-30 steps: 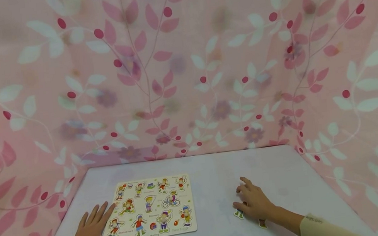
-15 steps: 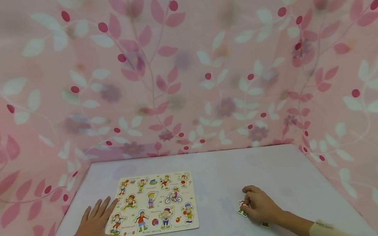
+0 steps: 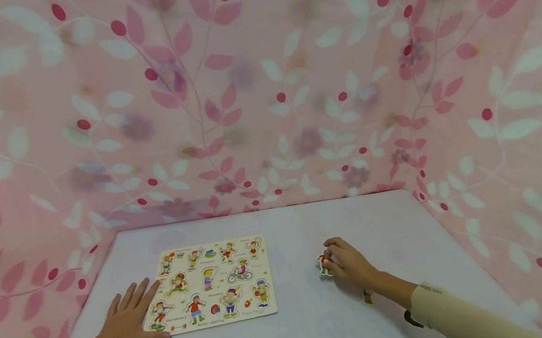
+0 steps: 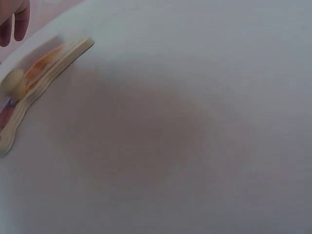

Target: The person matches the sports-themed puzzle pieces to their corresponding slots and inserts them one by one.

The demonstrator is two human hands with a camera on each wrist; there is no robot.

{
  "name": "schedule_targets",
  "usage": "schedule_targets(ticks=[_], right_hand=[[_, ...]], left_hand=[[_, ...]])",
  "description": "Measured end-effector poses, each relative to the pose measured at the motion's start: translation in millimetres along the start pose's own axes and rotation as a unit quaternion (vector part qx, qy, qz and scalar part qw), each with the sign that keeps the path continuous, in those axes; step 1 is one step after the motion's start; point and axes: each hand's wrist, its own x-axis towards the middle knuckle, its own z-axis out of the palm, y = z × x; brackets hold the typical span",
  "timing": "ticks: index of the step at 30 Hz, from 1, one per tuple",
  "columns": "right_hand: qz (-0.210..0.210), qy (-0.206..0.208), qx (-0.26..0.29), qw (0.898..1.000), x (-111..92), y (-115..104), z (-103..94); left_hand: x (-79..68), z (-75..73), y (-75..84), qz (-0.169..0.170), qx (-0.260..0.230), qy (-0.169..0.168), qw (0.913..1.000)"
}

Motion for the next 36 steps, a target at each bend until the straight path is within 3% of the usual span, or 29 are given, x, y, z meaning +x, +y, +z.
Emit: schedule_targets(ticks=[2, 5, 12, 21, 28, 36], right_hand=[[-0.026, 0.000, -0.001, 1.000, 5.1, -3.5, 5.7], [-0.030, -0.022, -0.002, 0.999, 11.4, -11.3, 14.2], [0.065, -0.105, -0.018, 0.992, 35.2, -30.1, 28.9], [0.083, -0.149, -0.002, 0.985, 97.7, -65.6, 57.4], [0.050, -0.147, 0.002, 0.988, 131.6, -107.6, 99.6], [-0.007, -0.199, 0.004, 0.980, 153.0, -171.8, 137.6]], left_hand=[[-0.3, 0.1, -1.1, 0.002, -0.003, 0.004, 1.0000], [-0.5, -1.5, 0.2, 0.002, 0.000, 0.003, 1.0000], [-1.8, 0.3, 6.0, -0.011, 0.004, -0.007, 0.9999], [2.5, 1.2, 0.3, -0.011, 0.008, -0.005, 0.9999], [6.9, -7.5, -4.2, -0.012, 0.015, -0.008, 0.9998], [0.9, -4.2, -0.8, -0.008, -0.006, -0.015, 0.9998]])
